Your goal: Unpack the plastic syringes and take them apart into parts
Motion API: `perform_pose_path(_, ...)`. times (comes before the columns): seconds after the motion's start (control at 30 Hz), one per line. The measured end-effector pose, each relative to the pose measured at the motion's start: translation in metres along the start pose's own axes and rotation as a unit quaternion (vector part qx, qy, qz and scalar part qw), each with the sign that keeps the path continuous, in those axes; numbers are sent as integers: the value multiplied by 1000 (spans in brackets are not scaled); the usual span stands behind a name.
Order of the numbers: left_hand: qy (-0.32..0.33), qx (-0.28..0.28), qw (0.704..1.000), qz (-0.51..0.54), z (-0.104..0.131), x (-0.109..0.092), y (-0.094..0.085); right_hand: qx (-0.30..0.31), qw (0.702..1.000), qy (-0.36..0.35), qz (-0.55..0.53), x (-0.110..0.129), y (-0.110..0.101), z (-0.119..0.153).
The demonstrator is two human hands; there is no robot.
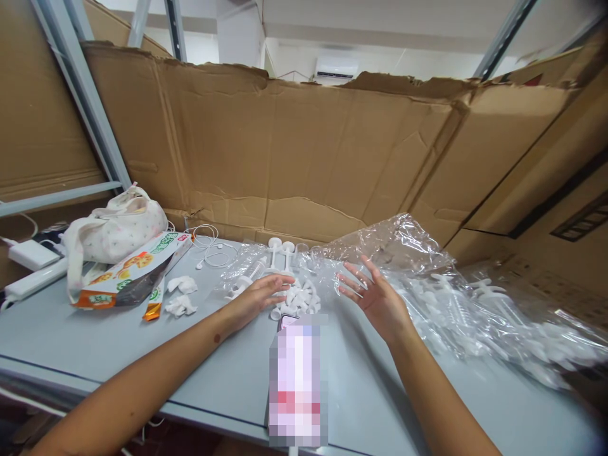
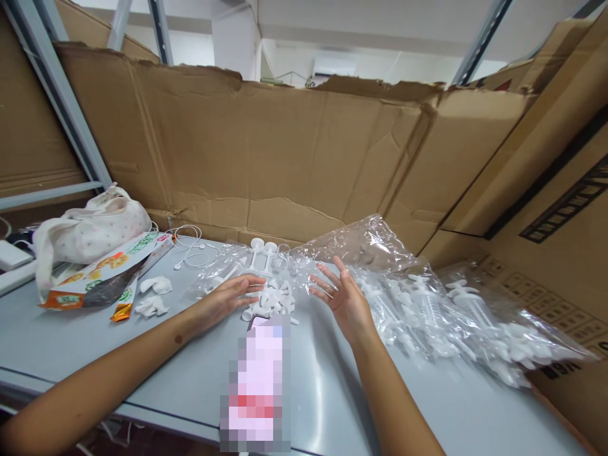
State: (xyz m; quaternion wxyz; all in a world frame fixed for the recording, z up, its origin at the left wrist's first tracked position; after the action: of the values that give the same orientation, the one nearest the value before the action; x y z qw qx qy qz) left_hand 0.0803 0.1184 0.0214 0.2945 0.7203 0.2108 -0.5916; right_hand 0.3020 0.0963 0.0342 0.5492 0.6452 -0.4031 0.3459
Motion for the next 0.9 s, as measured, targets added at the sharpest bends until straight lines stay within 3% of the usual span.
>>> perform_pose_path(0.17, 31, -30, 999, 1, 3, -8, -3, 0, 999, -26, -36, 9, 1, 1)
perform_pose_path(0.3, 46, -71, 996, 13, 7, -16, -10, 20, 997, 13, -69, 3, 10, 3)
perform_pose_path(0.37, 40, -69, 997, 24, 9, -17, -11, 56, 995, 41, -67, -3, 20, 5)
perform_pose_path(0.57, 1, 24, 999, 22, 9, -10, 5, 212, 968, 134, -27, -27, 56, 15)
perform_pose_path(0.67, 13, 27, 1000, 6, 8, -10, 9, 266, 950, 165, -6, -38, 69, 22)
perform_pose_path(0.9, 80, -108, 991, -21, 16, -26, -11, 385, 886, 255, 50, -68, 98, 51)
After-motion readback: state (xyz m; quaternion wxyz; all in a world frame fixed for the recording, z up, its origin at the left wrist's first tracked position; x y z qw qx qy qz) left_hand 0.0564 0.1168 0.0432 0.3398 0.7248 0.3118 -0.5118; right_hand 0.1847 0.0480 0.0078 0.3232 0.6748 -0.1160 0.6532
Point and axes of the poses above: each hand's wrist, its own z-axis away from the middle knuckle, its own y-axis out of the palm, x = y × z, the point moved 9 cm from there along -z, towards the middle knuckle, and after that the axes turned 11 degrees about x, right-handed, at the moved point
